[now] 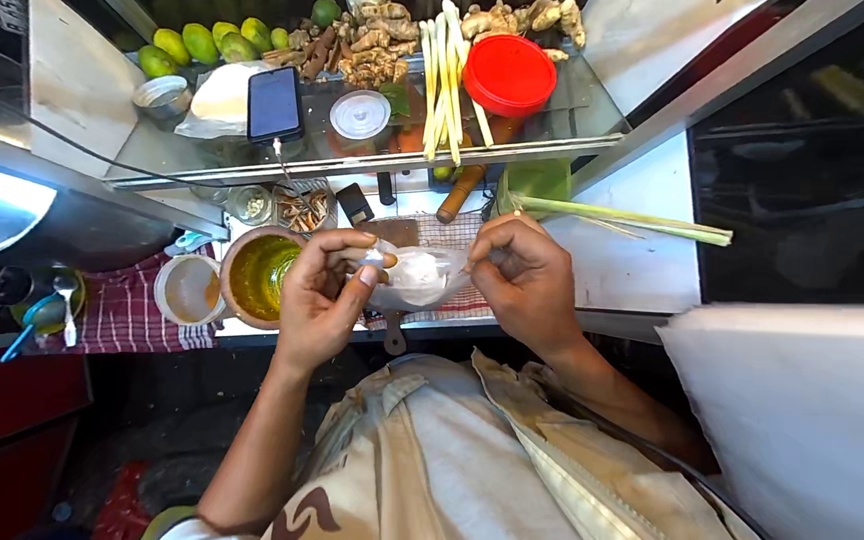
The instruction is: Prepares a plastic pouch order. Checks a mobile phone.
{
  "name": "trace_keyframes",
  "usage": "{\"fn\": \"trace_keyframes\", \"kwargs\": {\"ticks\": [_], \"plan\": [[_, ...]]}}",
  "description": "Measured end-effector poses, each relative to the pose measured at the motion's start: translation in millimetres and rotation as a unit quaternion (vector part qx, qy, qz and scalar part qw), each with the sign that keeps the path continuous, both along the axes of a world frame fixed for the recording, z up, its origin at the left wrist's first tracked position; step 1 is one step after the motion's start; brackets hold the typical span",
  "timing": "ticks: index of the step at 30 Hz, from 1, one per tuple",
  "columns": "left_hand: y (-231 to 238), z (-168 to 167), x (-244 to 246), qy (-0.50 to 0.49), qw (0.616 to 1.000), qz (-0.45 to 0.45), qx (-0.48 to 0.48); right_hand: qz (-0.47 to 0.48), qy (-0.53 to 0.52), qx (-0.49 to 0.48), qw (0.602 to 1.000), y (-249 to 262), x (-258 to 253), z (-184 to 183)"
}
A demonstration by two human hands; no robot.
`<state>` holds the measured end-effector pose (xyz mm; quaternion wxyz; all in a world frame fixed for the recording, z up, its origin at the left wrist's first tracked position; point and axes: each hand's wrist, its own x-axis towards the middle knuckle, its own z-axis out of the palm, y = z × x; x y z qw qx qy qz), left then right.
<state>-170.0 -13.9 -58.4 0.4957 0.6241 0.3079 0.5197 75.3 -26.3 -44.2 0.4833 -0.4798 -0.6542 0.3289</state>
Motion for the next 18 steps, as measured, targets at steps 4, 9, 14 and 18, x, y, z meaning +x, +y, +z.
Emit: {"fn": "trace_keyframes", "kwargs": {"ticks": [4,9,14,18], "plan": [[-5.1,-14.1,-18.3,0.021,0.998,0.014,-0.052,0.016,-0.062,-0.016,0.998,9.9,-14.2,-10.5],[-10.8,-25.0,-26.6,0.029,0.995,0.022,-0.097,-0.011,-0.231,0.024,0.973,18.1,-21.7,-17.9],[-9.9,-25.9,-23.5,0.027,0.995,0.011,-0.099,0.018,-0.314,0.105,0.944,10.8,-44.5,10.8],[-11.7,-26.5,-19.2,0.029,0.995,0.006,-0.091,0.165,-0.400,-0.074,0.898,23.1,-68.1,-8.6]]}}
